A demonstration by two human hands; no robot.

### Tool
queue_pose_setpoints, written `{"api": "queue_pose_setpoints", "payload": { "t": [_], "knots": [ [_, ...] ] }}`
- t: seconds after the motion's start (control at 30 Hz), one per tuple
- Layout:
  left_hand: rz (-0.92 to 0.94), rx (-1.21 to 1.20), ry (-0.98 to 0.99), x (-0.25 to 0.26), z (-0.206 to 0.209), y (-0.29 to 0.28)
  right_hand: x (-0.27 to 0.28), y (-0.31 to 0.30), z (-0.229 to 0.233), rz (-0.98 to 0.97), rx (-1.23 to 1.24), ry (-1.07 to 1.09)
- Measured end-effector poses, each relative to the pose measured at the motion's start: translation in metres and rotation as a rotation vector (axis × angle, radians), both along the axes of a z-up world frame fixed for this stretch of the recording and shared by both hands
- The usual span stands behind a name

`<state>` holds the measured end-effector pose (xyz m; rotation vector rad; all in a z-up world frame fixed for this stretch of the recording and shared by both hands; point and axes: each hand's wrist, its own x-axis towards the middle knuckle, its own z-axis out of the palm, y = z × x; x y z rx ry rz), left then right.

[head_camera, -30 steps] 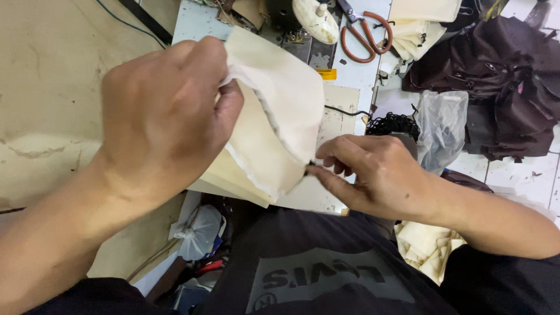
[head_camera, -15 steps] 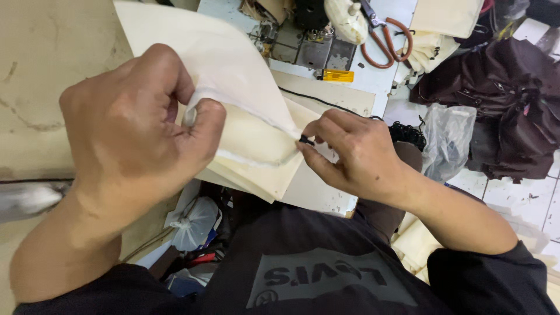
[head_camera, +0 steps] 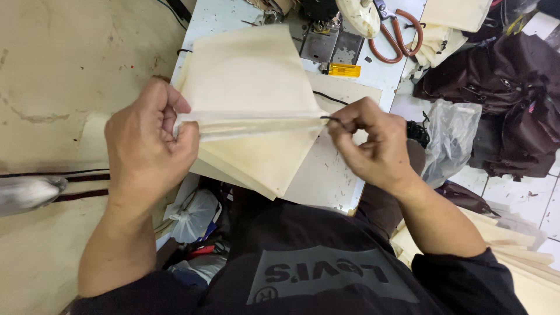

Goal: The person threads a black cord through the opening of a white fabric bag and attaches a plastic toggle. They use a lighter to melt the ends of the cord and trim them with scissors.

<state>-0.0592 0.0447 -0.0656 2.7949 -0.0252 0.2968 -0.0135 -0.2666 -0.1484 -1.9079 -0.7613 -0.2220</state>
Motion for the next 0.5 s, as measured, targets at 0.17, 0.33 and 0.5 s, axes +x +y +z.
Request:
{"api": "queue_pose_setpoints", "payload": {
  "t": [0.17,0.33,0.5],
  "knots": [
    [0.106,-0.242,0.052,-0.004,-0.021,0.000,-0.006,0.007,-0.020,-0.078,0.315,0.293],
    [0.143,-0.421,0.024,-0.009,-0.028,-0.019,-0.001,0.005,-0.027,-0.024,0.240,0.331],
    [0.135,-0.472,-0.001,-0.006,-0.031,-0.033,0.005,0.006,-0.014,0.090,-0.062,0.147]
  ]
}}
